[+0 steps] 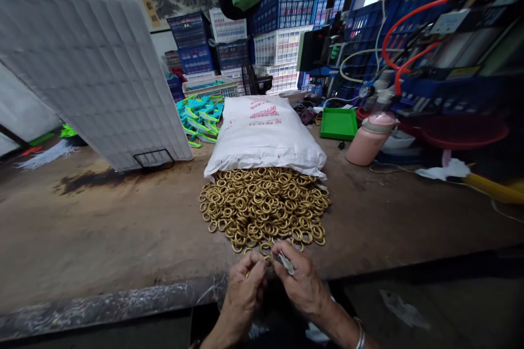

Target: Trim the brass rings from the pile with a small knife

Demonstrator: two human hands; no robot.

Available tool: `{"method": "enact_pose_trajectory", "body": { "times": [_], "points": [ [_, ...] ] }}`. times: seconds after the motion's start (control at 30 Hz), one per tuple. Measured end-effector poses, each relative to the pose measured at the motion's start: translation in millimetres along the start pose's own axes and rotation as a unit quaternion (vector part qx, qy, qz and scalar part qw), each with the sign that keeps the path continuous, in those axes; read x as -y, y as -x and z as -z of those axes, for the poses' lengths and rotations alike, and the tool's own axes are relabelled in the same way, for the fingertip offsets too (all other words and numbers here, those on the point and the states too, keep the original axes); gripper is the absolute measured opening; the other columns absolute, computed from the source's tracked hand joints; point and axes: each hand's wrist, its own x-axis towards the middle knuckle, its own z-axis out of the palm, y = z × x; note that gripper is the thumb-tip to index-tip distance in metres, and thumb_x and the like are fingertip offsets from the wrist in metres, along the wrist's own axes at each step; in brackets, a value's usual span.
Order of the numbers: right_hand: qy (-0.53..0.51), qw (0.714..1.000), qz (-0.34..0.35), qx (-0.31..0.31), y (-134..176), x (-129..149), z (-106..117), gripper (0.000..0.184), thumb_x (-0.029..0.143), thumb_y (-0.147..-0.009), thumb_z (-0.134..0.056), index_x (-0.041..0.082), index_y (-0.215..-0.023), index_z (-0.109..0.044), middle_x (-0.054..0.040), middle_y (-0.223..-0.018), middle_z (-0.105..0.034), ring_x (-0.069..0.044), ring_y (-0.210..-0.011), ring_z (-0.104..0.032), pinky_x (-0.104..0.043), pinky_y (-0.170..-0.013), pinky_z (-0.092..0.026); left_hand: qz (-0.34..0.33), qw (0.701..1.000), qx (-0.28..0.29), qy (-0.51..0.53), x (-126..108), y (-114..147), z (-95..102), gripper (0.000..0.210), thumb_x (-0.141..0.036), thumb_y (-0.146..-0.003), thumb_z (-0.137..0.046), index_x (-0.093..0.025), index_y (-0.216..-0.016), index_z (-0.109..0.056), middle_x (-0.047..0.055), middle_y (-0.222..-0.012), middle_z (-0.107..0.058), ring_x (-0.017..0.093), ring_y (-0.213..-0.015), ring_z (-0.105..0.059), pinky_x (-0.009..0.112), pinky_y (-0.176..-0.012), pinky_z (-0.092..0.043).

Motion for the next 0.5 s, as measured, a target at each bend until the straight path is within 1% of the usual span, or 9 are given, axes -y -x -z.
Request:
{"method": "enact_pose_trajectory", "body": {
  "times": [0.07, 0.13, 0.2, 0.27, 0.33, 0.37, 0.43, 0.5],
  "points": [
    [-0.022, 0.999, -0.029, 0.004, -1.5, 1.6, -1.1, 0.017, 0.034, -0.081, -0.042, 0.019, -0.079, -0.05, 0.0008, -0.071, -0.054, -0.012, -0.067, -0.051, -0.022, -0.063, -0.041, -0.049, 0.998, -0.016, -0.044, 0.2, -0.8, 3.2, 0.03, -0.043, -0.073, -0.054, -0.016, -0.063, -0.046, -0.007, -0.05, -0.037, 0.005, -0.043, -0.029, 0.018, -0.041, -0.024],
    [-0.045, 0.997, -0.064, 0.015, -2.9, 2.2, -2.2, 0.023, 0.039, -0.082, -0.04, 0.019, -0.076, -0.05, 0.0021, -0.067, -0.051, -0.011, -0.064, -0.048, -0.021, -0.06, -0.039, -0.125, 0.986, -0.03, -0.106, -0.9, -0.8, 6.1, 0.024, -0.037, -0.075, -0.053, -0.016, -0.063, -0.05, -0.004, -0.055, -0.042, 0.008, -0.051, -0.037, 0.019, -0.05, -0.032],
    [-0.079, 0.992, -0.094, 0.035, -3.7, 1.9, -3.6, 0.028, 0.042, -0.083, -0.039, 0.019, -0.071, -0.048, 0.0034, -0.062, -0.047, -0.01, -0.06, -0.045, -0.021, -0.058, -0.037, -0.192, 0.968, -0.021, -0.162, -2.1, -0.2, 8.2, 0.02, -0.031, -0.078, -0.049, -0.016, -0.067, -0.054, -0.002, -0.06, -0.049, 0.01, -0.059, -0.043, 0.021, -0.058, -0.036],
    [-0.12, 0.984, -0.116, 0.059, -4.0, 1.3, -5.3, 0.031, 0.043, -0.083, -0.038, 0.018, -0.067, -0.046, 0.0044, -0.058, -0.044, -0.01, -0.057, -0.042, -0.02, -0.056, -0.036, -0.224, 0.955, 0.004, -0.196, -2.6, 0.6, 9.3, 0.02, -0.029, -0.08, -0.047, -0.016, -0.069, -0.057, 0.0, -0.065, -0.054, 0.012, -0.063, -0.047, 0.022, -0.063, -0.037],
    [-0.152, 0.977, -0.13, 0.071, -4.4, 1.4, -6.8, 0.031, 0.043, -0.083, -0.038, 0.018, -0.066, -0.046, 0.0048, -0.057, -0.043, -0.009, -0.055, -0.041, -0.02, -0.054, -0.035, -0.218, 0.957, 0.022, -0.192, -2.5, 1.5, 9.4, 0.021, -0.029, -0.081, -0.046, -0.016, -0.07, -0.057, 0.001, -0.066, -0.055, 0.012, -0.064, -0.049, 0.023, -0.063, -0.037],
    [-0.16, 0.976, -0.132, 0.069, -4.9, 1.9, -7.3, 0.03, 0.043, -0.082, -0.04, 0.018, -0.066, -0.046, 0.0049, -0.057, -0.043, -0.009, -0.054, -0.04, -0.02, -0.054, -0.034, -0.201, 0.963, 0.025, -0.177, -2.6, 2.0, 9.1, 0.021, -0.031, -0.081, -0.046, -0.016, -0.07, -0.056, 0.001, -0.065, -0.054, 0.011, -0.062, -0.048, 0.022, -0.061, -0.037],
    [-0.158, 0.977, -0.13, 0.06, -6.1, 3.5, -7.9, 0.028, 0.041, -0.08, -0.042, 0.018, -0.066, -0.047, 0.0046, -0.059, -0.043, -0.009, -0.056, -0.04, -0.021, -0.055, -0.034, -0.143, 0.981, 0.036, -0.129, -3.6, 2.7, 8.1, 0.026, -0.038, -0.08, -0.047, -0.016, -0.068, -0.053, -0.002, -0.059, -0.049, 0.009, -0.052, -0.042, 0.02, -0.05, -0.033],
    [-0.152, 0.979, -0.125, 0.054, -7.1, 5.1, -8.4, 0.026, 0.04, -0.078, -0.044, 0.017, -0.066, -0.048, 0.004, -0.06, -0.044, -0.01, -0.059, -0.041, -0.021, -0.057, -0.035, -0.077, 0.992, 0.055, -0.078, -5.6, 3.2, 7.0, 0.031, -0.045, -0.077, -0.048, -0.016, -0.065, -0.048, -0.005, -0.052, -0.042, 0.006, -0.042, -0.033, 0.018, -0.041, -0.025]
  ]
}}
